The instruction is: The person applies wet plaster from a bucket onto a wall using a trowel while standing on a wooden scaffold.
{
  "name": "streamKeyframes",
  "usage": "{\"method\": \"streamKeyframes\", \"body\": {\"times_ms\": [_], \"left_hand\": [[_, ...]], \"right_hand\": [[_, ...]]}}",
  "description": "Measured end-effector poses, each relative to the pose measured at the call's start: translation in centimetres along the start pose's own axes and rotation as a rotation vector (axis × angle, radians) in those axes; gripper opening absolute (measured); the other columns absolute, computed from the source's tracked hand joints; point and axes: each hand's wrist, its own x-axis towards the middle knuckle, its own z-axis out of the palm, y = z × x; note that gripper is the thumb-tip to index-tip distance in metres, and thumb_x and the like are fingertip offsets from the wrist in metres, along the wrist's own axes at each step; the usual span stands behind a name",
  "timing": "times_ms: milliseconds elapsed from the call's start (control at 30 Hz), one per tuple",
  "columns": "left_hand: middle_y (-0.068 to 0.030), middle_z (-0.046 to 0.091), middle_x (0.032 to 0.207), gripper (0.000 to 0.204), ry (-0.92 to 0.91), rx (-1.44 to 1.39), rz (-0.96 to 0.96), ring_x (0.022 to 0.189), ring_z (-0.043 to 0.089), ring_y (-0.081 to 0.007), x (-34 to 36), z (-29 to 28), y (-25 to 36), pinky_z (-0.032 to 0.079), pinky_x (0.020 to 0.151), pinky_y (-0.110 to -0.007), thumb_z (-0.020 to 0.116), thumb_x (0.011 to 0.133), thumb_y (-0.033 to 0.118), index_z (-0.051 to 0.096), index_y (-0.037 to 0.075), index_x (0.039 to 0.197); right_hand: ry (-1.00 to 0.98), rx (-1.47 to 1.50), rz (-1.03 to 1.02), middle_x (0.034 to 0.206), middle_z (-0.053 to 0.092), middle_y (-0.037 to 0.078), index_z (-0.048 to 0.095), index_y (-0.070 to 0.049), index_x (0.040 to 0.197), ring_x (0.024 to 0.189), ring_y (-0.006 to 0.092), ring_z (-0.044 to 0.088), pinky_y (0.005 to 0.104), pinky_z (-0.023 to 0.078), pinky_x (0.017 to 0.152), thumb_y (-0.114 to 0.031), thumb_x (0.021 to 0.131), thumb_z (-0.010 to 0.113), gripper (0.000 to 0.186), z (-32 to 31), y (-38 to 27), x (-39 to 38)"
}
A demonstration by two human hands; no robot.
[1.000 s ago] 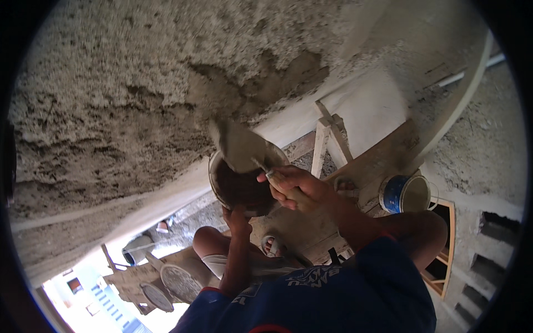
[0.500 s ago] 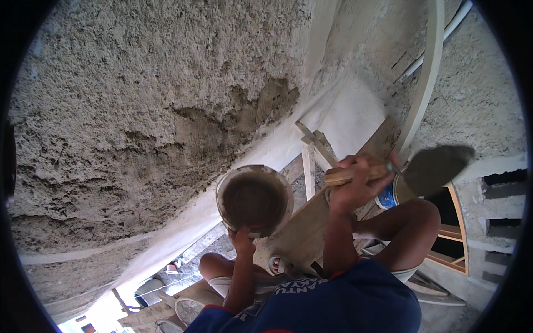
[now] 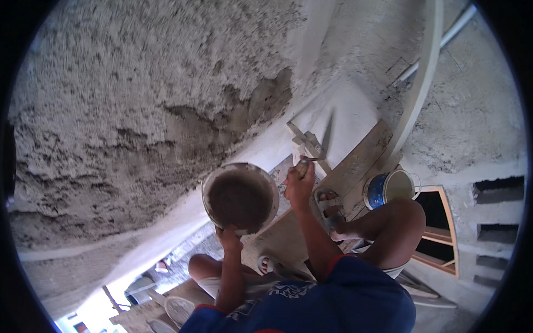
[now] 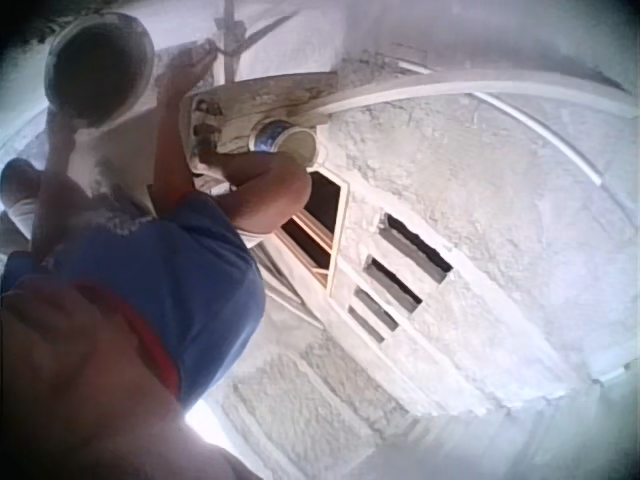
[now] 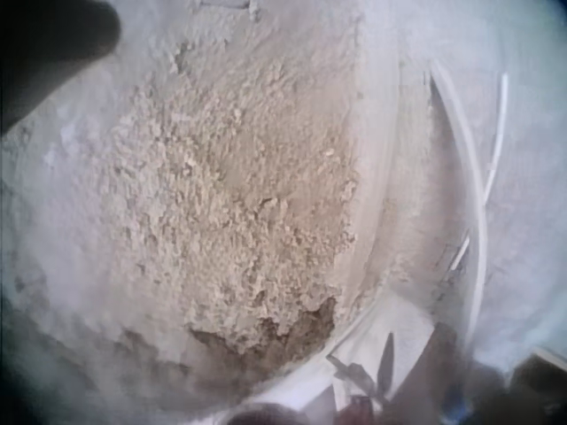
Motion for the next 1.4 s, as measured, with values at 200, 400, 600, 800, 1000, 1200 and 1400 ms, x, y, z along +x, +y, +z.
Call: {"method": "streamKeyframes", "body": {"times_ms": [200, 400, 600, 800, 1000, 1200, 1400], "left_hand": [[-0.0036, 0.062, 0.106, 0.051, 0.069, -0.055, -0.15, 0.09, 0.063, -0.0198, -0.3, 0.5, -0.9, 0.055, 0.062, -0.041, 0.061, 0.082, 0.004, 0.049, 0.021, 0.128], [-0.0061, 0.06, 0.1, 0.052, 0.184, -0.072, -0.315, 0.086, 0.063, -0.0231, -3.2, 2.7, -1.2, 0.056, 0.06, -0.044, 0.065, 0.077, 0.008, 0.049, 0.017, 0.126], [-0.0082, 0.064, 0.102, 0.055, 0.39, -0.313, -0.252, 0.088, 0.062, -0.0199, -8.8, 6.2, 0.7, 0.055, 0.064, -0.04, 0.059, 0.077, 0.002, 0.051, 0.008, 0.131], [-0.0092, 0.065, 0.106, 0.053, 0.562, -0.344, -0.2, 0.096, 0.061, -0.0186, -15.0, 9.5, 6.7, 0.051, 0.084, -0.032, 0.056, 0.078, 0.0, 0.051, 0.0, 0.13], [-0.0111, 0.064, 0.114, 0.053, 0.752, -0.464, 0.017, 0.101, 0.061, -0.0202, -20.5, 9.3, 14.7, 0.049, 0.091, -0.031, 0.055, 0.076, -0.003, 0.051, 0.0, 0.129], [-0.0105, 0.063, 0.111, 0.055, 0.908, -0.959, 0.059, 0.091, 0.066, -0.023, -27.0, 2.5, 20.2, 0.06, 0.071, -0.037, 0.055, 0.076, -0.004, 0.048, 0.008, 0.129], [-0.0098, 0.058, 0.105, 0.044, 1.277, -1.04, 0.096, 0.093, 0.066, -0.0287, -34.5, -4.1, 15.3, 0.064, 0.067, -0.044, 0.057, 0.079, -0.002, 0.045, 0.011, 0.12]], "right_hand": [[0.044, 0.262, 0.229, 0.08, 0.049, 0.003, 0.044, -0.013, 0.129, 0.06, 0.0141, 0.049, 0.0326, 0.046, 0.053, -0.009, 0.087, 0.058, 0.044, 0.1, 0.0, 0.6], [-0.07, 0.217, 0.294, 0.073, 0.048, 0.001, 0.05, -0.014, 0.088, 0.061, 0.0176, 0.05, 0.0359, 0.045, 0.055, -0.029, 0.086, 0.058, 0.018, 0.4, 3.0, 4.9], [-0.079, -0.059, 0.376, 0.07, 0.046, 0.003, 0.045, -0.012, 0.081, 0.062, 0.0184, 0.049, 0.0355, 0.042, 0.055, -0.033, 0.087, 0.056, 0.025, 2.3, -0.3, 9.0], [-0.183, -0.441, 0.298, 0.077, 0.051, 0.007, 0.046, -0.008, 0.099, 0.063, 0.0195, 0.051, 0.0382, 0.046, 0.058, -0.022, 0.09, 0.056, 0.019, 1.4, -5.6, 6.2], [-0.361, -0.792, 0.53, 0.079, 0.046, 0.003, 0.043, -0.009, 0.1, 0.061, 0.0169, 0.047, 0.036, 0.044, 0.055, -0.018, 0.089, 0.057, 0.021, -0.7, -8.9, 1.9], [-0.731, -1.237, 0.573, 0.077, 0.049, 0.004, 0.048, -0.011, 0.104, 0.058, 0.0169, 0.049, 0.0351, 0.045, 0.052, -0.019, 0.087, 0.062, 0.023, -1.5, -13.2, -5.2], [-1.111, -1.454, 0.653, 0.074, 0.05, 0.005, 0.048, -0.012, 0.119, 0.051, 0.0175, 0.053, 0.0345, 0.047, 0.043, -0.012, 0.086, 0.061, 0.035, -1.1, -16.4, -11.7]]}}
